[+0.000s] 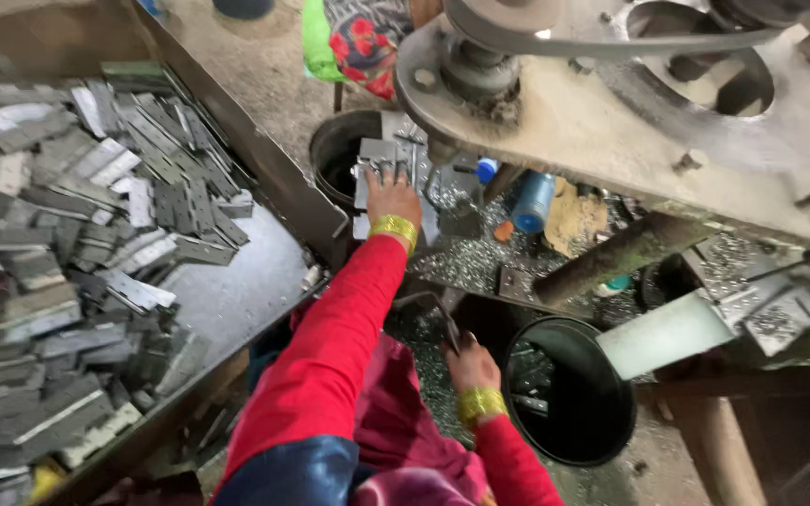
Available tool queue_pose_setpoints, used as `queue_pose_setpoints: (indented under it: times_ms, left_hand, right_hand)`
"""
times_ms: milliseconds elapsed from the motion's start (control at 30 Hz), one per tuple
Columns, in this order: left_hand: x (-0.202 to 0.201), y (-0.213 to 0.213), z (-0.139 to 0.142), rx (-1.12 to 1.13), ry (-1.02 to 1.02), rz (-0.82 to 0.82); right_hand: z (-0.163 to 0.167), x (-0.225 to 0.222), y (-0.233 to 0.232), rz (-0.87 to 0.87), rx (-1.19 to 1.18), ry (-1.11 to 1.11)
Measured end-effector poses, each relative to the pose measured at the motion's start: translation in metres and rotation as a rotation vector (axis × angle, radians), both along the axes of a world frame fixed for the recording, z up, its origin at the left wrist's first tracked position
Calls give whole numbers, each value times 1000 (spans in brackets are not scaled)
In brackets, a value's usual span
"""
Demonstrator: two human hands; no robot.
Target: The person repeatedly picks small metal plates from a bin, places them into a punch press, and operates the machine to process them. The processed plates are then dropped into a container below.
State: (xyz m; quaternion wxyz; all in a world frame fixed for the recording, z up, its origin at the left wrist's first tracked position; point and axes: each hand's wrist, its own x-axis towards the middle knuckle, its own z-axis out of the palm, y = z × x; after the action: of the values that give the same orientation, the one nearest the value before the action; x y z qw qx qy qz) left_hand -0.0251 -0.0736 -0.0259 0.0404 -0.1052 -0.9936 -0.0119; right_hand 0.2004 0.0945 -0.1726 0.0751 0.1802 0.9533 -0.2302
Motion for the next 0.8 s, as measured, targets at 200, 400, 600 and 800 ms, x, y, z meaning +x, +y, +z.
queue_pose_setpoints:
  times_ms: [200, 400, 600, 800]
  left_hand:
    - [15, -19, 10, -4, -11, -1]
    - [16, -22, 17, -38, -15, -17]
    - [12, -30, 19, -12, -53, -17]
    - [61, -46, 7, -48, 74, -72]
  right_hand:
    - [34, -2, -5, 73, 19, 57]
    - [17, -1, -16, 20, -4, -7]
    - [-5, 21, -28, 9, -23, 1]
    - [92, 41, -58, 115, 265, 303]
